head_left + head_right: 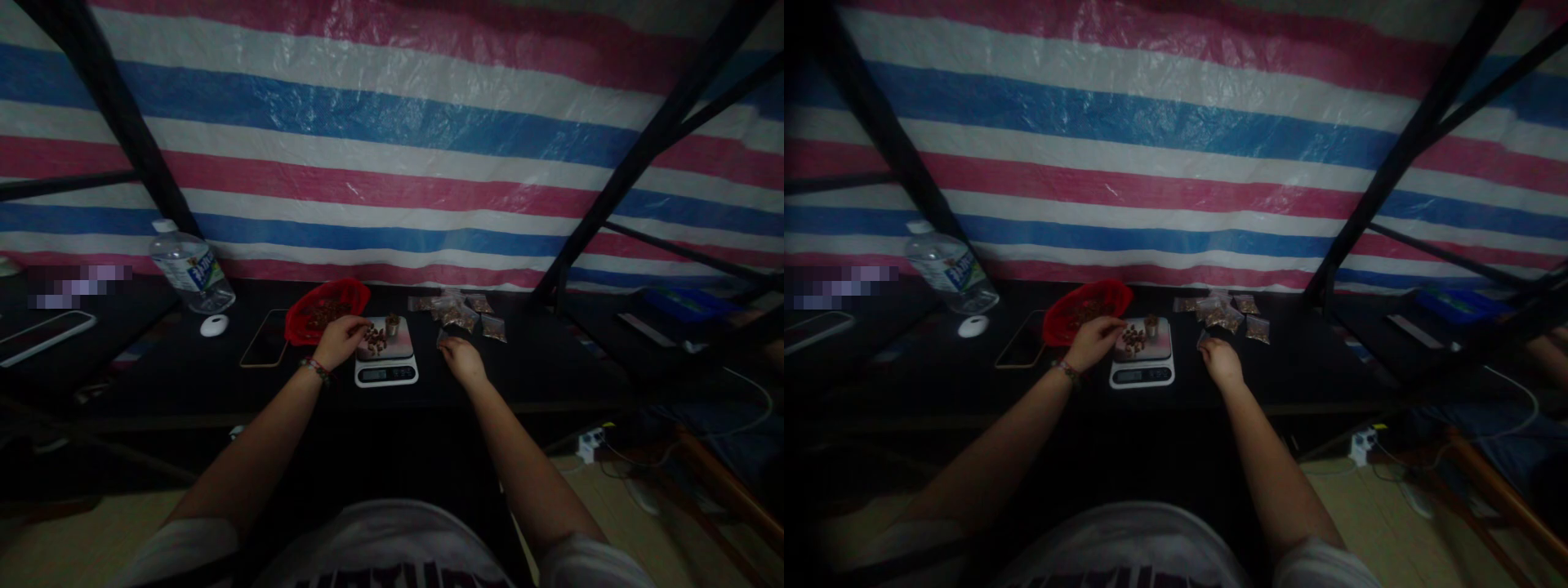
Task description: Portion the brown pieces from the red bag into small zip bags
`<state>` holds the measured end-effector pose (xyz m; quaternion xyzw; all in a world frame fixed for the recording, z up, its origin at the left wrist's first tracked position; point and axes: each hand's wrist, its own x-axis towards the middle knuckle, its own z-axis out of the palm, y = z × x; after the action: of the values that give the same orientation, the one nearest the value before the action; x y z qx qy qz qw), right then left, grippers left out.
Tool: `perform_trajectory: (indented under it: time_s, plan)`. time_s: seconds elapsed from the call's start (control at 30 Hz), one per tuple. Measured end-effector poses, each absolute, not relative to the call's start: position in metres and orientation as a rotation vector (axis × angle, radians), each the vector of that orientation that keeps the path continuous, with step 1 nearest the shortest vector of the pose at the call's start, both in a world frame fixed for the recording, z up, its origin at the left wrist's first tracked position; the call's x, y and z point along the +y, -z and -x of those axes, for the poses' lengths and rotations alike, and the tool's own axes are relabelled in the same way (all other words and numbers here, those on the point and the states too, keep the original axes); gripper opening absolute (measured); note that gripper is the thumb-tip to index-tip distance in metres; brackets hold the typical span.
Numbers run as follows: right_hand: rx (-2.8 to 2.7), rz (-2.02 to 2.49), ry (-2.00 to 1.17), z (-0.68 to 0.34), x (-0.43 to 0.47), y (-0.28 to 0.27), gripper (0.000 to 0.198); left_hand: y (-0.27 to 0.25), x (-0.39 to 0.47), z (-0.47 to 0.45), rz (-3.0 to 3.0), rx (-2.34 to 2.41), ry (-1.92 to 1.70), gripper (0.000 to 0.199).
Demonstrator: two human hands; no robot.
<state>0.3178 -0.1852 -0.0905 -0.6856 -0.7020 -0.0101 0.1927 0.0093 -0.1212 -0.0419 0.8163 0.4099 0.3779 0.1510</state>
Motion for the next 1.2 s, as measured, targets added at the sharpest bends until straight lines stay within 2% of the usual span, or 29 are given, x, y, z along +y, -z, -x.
perform_trajectory:
  time_s: [0.1, 0.23, 0.37, 0.5, 0.63, 0.77, 0.97, 1.1, 1.2]
  plan:
    - [-1.970, 1.908, 0.006, -0.318, -0.185, 0.091, 0.023, 0.042, -0.108, 0.000, -2.381, 1.302, -1.010, 0.029]
    - [-1.948, 1.916, -0.036, -0.318, -0.186, 0.092, 0.031, 0.049, -0.080, 0.016, -2.400, 1.512, -0.648, 0.040]
    - [-1.934, 1.926, -0.061, -0.318, -0.184, 0.091, 0.042, 0.063, -0.062, 0.028, -2.426, 1.512, -0.505, 0.039]
    - [-1.959, 1.920, -0.044, -0.319, -0.181, 0.089, 0.032, 0.070, -0.055, 0.027, -2.483, 1.474, -0.649, 0.038]
    - [-1.859, 1.912, -0.047, -0.324, -0.172, 0.079, 0.026, 0.062, -0.056, 0.018, -2.433, 1.495, -0.960, 0.036]
    - [-1.745, 1.634, 0.015, -0.317, -0.155, 0.050, 0.025, 0.039, -0.070, 0.001, -2.462, 1.287, -1.168, 0.032]
    - [-2.082, 1.137, 0.017, -0.262, -0.119, -0.011, 0.018, 0.005, -0.087, -0.029, -2.522, 0.861, -1.251, 0.055]
    - [-2.107, 1.040, 0.068, -0.233, -0.093, -0.021, 0.016, 0.007, -0.071, -0.042, -2.304, 0.922, -1.286, 0.027]
    - [-1.804, 1.123, 0.207, -0.222, -0.078, -0.011, 0.022, 0.023, -0.051, -0.048, -1.796, 1.062, -1.479, 0.026]
